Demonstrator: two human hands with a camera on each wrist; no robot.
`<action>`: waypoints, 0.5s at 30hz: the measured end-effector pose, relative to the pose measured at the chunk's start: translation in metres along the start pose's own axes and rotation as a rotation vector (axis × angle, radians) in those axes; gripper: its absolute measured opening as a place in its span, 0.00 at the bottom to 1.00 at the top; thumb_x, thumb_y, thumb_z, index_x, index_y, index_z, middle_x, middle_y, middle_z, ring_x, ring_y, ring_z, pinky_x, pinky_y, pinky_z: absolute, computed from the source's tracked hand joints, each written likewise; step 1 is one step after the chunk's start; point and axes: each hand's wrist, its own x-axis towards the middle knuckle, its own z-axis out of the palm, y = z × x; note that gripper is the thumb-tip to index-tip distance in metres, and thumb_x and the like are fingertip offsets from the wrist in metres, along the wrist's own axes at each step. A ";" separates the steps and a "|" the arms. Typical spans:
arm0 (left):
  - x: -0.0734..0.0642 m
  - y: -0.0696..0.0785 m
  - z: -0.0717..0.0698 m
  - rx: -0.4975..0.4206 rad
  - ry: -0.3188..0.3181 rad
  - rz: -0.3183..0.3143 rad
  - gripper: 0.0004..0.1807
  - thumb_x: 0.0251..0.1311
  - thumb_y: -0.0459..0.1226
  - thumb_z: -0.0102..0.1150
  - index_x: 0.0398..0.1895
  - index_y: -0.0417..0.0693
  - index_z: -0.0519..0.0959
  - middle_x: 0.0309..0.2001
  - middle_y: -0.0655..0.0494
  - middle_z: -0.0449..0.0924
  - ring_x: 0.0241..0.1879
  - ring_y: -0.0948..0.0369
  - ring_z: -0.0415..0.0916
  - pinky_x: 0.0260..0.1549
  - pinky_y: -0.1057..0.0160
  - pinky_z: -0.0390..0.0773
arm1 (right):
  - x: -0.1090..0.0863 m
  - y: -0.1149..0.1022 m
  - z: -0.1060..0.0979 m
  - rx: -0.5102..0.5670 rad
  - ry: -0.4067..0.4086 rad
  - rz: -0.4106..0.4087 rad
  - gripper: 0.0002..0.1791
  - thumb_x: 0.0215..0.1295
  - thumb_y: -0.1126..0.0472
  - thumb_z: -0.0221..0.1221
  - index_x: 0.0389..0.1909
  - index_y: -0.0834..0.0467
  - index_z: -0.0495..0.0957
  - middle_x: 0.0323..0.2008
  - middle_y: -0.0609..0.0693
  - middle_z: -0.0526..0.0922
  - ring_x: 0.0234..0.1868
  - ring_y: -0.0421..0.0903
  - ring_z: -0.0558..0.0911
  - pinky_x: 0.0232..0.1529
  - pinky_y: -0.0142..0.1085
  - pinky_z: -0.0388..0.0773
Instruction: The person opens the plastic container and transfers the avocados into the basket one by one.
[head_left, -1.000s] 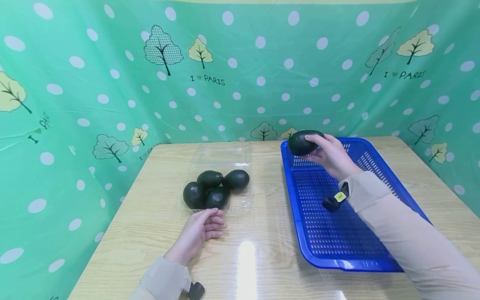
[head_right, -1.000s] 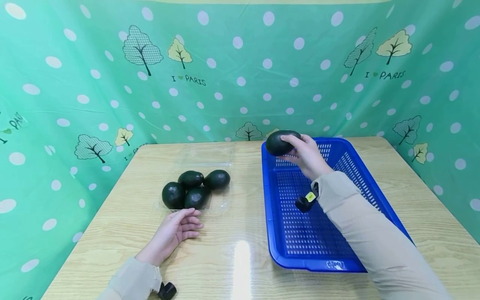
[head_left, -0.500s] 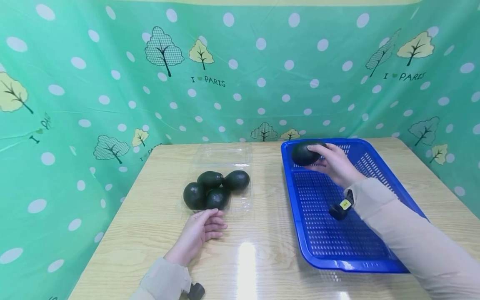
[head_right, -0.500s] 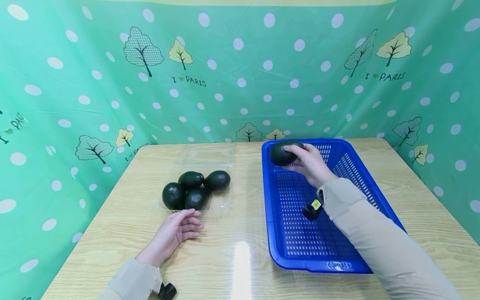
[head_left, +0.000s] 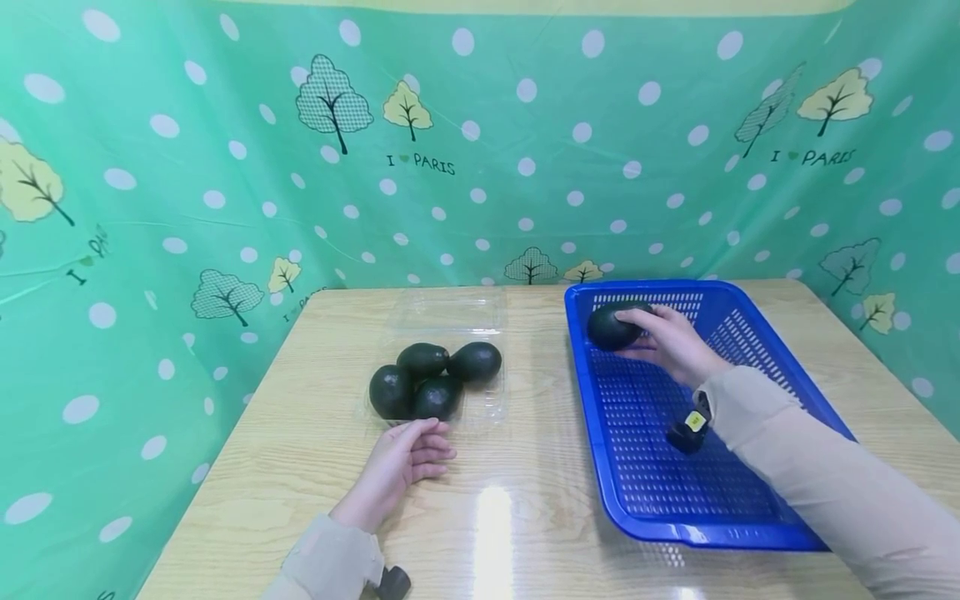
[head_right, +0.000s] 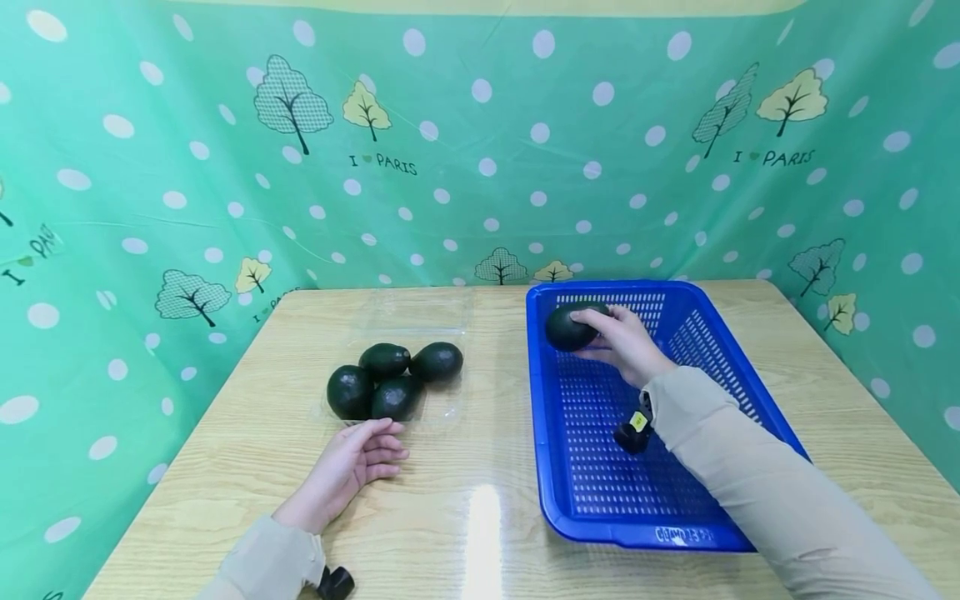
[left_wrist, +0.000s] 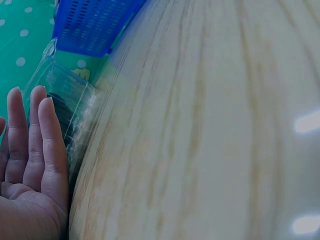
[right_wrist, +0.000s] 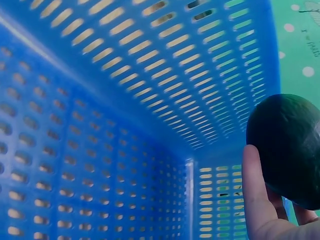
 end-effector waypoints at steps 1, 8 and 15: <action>0.000 0.000 0.000 0.000 0.001 0.000 0.15 0.71 0.42 0.51 0.44 0.41 0.82 0.29 0.60 0.85 0.36 0.61 0.86 0.38 0.63 0.87 | 0.000 0.002 0.000 -0.008 -0.001 0.001 0.27 0.71 0.52 0.57 0.62 0.59 0.59 0.61 0.56 0.66 0.43 0.40 0.84 0.52 0.39 0.84; 0.000 -0.001 -0.001 0.004 -0.005 0.004 0.15 0.71 0.42 0.51 0.45 0.40 0.81 0.30 0.60 0.85 0.36 0.61 0.86 0.38 0.63 0.87 | 0.003 0.012 -0.003 -0.068 -0.003 0.034 0.38 0.72 0.50 0.56 0.70 0.67 0.51 0.64 0.63 0.64 0.41 0.39 0.85 0.52 0.38 0.84; 0.000 -0.001 -0.001 0.006 -0.009 0.006 0.15 0.71 0.42 0.51 0.45 0.40 0.81 0.29 0.61 0.85 0.36 0.61 0.86 0.38 0.63 0.87 | 0.005 0.021 -0.002 -0.102 -0.011 0.036 0.36 0.71 0.51 0.56 0.68 0.68 0.52 0.57 0.59 0.69 0.40 0.40 0.85 0.53 0.40 0.83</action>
